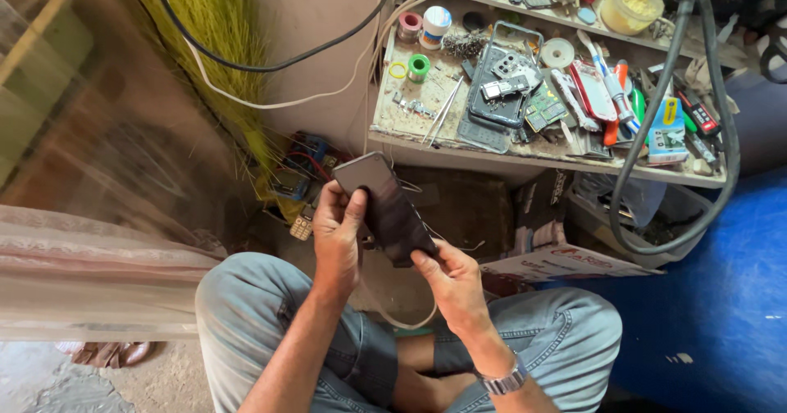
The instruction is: The person sits on the floor and works on a disassembled smartphone. They connect a charging cable to the phone's internal port, then use a screwdriver to tighten screws on the internal frame. The person repeatedly connects and disconnects the cable while adjusting the phone's position.
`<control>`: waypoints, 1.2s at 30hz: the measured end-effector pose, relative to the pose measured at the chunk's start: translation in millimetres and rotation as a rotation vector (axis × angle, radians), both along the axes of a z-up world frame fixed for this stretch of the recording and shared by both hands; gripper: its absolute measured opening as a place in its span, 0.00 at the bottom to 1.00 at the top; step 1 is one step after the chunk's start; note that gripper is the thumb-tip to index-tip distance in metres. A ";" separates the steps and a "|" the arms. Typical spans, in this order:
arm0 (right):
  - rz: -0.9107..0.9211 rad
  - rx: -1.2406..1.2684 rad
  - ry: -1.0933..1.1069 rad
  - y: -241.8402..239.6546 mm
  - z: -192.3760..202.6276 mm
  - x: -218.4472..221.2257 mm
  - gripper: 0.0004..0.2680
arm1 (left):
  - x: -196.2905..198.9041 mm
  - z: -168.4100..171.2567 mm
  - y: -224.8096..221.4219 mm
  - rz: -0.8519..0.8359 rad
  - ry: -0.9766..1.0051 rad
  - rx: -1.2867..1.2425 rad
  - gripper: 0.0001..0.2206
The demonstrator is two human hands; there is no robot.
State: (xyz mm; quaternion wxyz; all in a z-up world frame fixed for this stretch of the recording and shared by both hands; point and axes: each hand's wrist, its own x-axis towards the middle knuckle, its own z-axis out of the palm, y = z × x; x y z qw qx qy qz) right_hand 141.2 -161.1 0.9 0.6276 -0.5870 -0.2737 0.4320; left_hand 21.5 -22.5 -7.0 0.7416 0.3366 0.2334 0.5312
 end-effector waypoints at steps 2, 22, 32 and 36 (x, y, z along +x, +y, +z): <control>0.038 0.006 0.095 -5.8 -5.7 5.3 0.09 | -0.2 1.0 -1.1 -0.023 0.006 0.031 0.07; 0.049 0.006 0.298 -18.6 -11.9 2.4 0.05 | -0.4 7.7 -4.7 -0.051 0.163 0.088 0.07; 0.024 -0.002 0.326 -19.8 -25.8 1.3 0.05 | 0.6 3.5 -3.1 -0.053 0.186 0.065 0.07; 0.006 -0.044 0.373 -18.4 -27.3 1.7 0.05 | 1.7 5.4 -0.6 -0.061 0.186 0.040 0.07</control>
